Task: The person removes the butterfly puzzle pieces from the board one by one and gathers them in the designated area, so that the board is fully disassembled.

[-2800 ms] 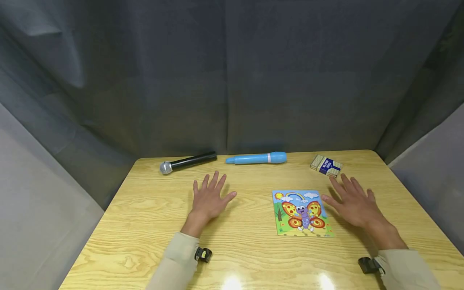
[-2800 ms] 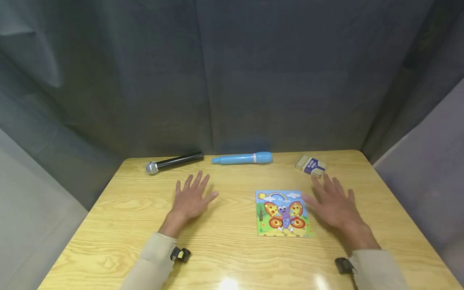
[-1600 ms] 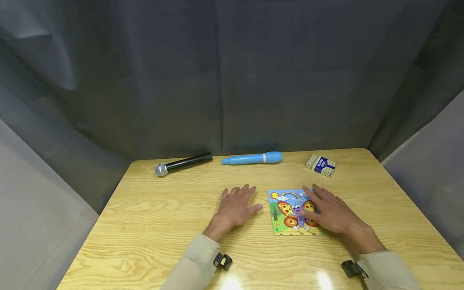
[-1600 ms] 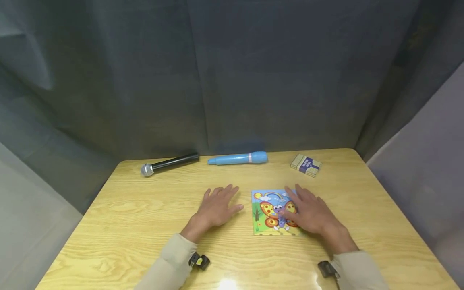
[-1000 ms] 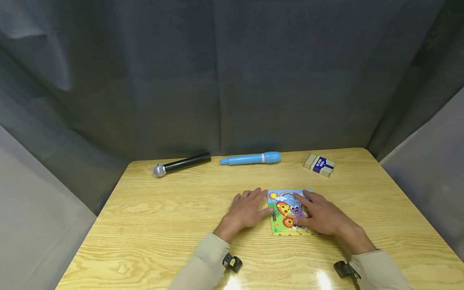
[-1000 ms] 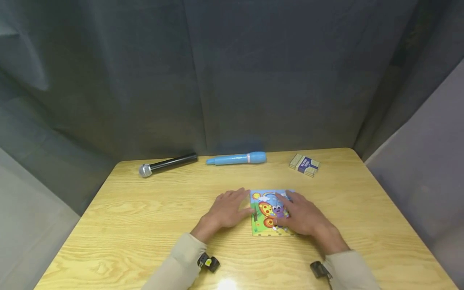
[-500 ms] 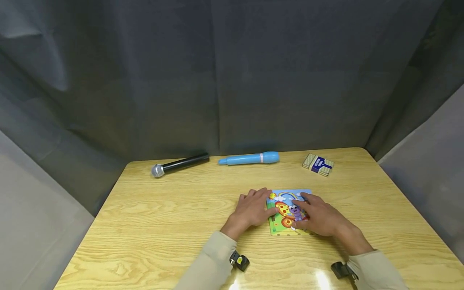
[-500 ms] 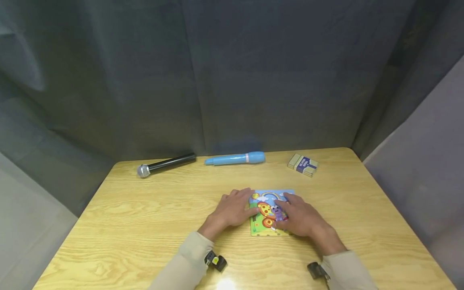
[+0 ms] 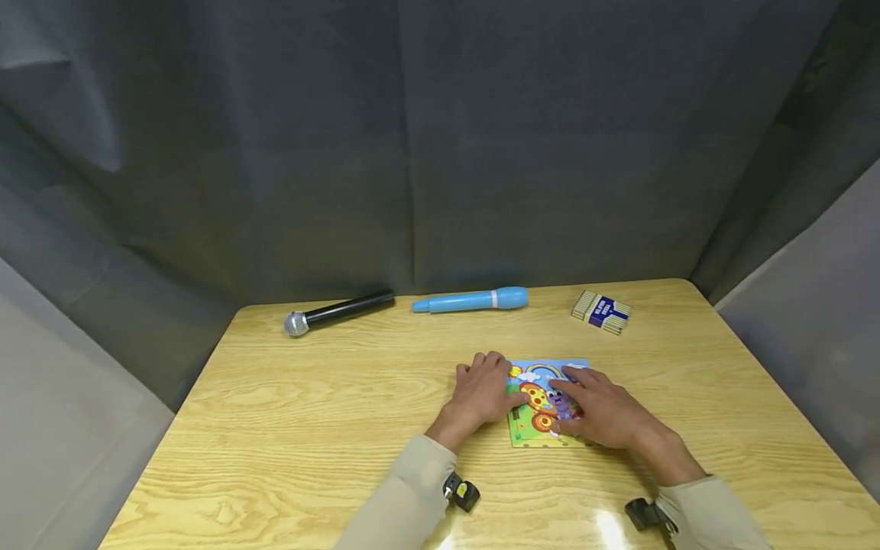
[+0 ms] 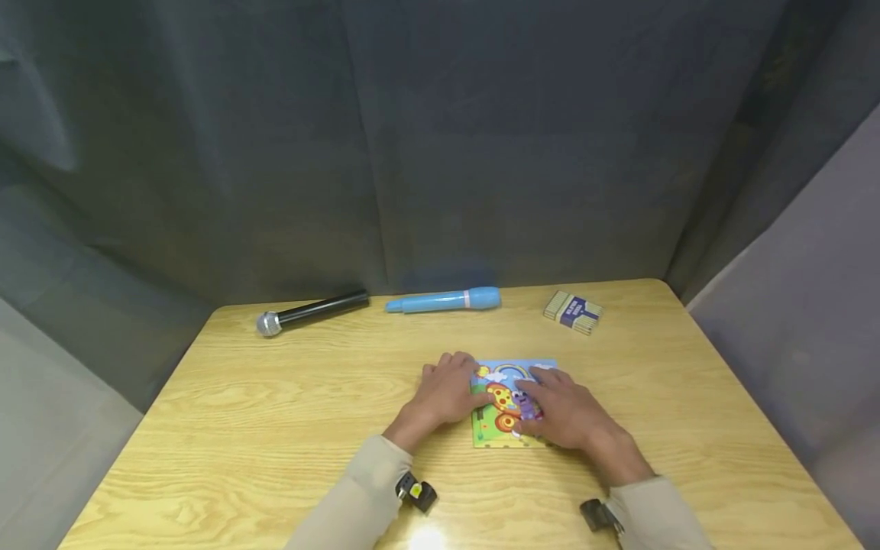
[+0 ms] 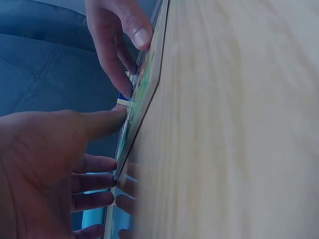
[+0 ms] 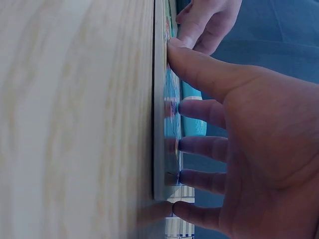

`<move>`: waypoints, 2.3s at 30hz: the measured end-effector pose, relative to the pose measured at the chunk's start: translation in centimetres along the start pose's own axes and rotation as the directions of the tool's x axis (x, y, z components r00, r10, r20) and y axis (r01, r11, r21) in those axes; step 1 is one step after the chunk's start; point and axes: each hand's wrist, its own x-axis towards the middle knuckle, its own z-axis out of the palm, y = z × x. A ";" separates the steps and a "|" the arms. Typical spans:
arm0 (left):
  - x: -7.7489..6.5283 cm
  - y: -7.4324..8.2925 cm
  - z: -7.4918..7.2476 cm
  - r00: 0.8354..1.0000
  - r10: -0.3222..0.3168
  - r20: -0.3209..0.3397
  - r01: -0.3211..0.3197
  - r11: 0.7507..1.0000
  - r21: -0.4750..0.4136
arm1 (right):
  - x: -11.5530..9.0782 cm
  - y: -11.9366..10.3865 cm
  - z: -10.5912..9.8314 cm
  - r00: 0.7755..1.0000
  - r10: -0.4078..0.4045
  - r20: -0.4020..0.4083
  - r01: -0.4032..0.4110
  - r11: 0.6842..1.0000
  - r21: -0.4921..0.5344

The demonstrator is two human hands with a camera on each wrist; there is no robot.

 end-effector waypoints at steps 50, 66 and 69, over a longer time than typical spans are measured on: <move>1.5 0.9 0.0 0.995 -0.095 -0.015 0.088 0.963 -0.256 | -0.2 0.0 0.0 0.999 -0.035 0.015 0.035 0.998 -0.046; 0.8 -0.3 -0.3 0.996 -0.054 -0.066 0.036 0.966 -0.255 | -0.4 0.0 0.0 1.000 -0.026 0.012 0.027 0.999 -0.034; 0.6 -1.0 -0.3 0.996 -0.049 -0.074 0.026 0.960 -0.280 | -0.4 0.0 0.1 1.000 -0.026 0.004 0.026 0.999 -0.033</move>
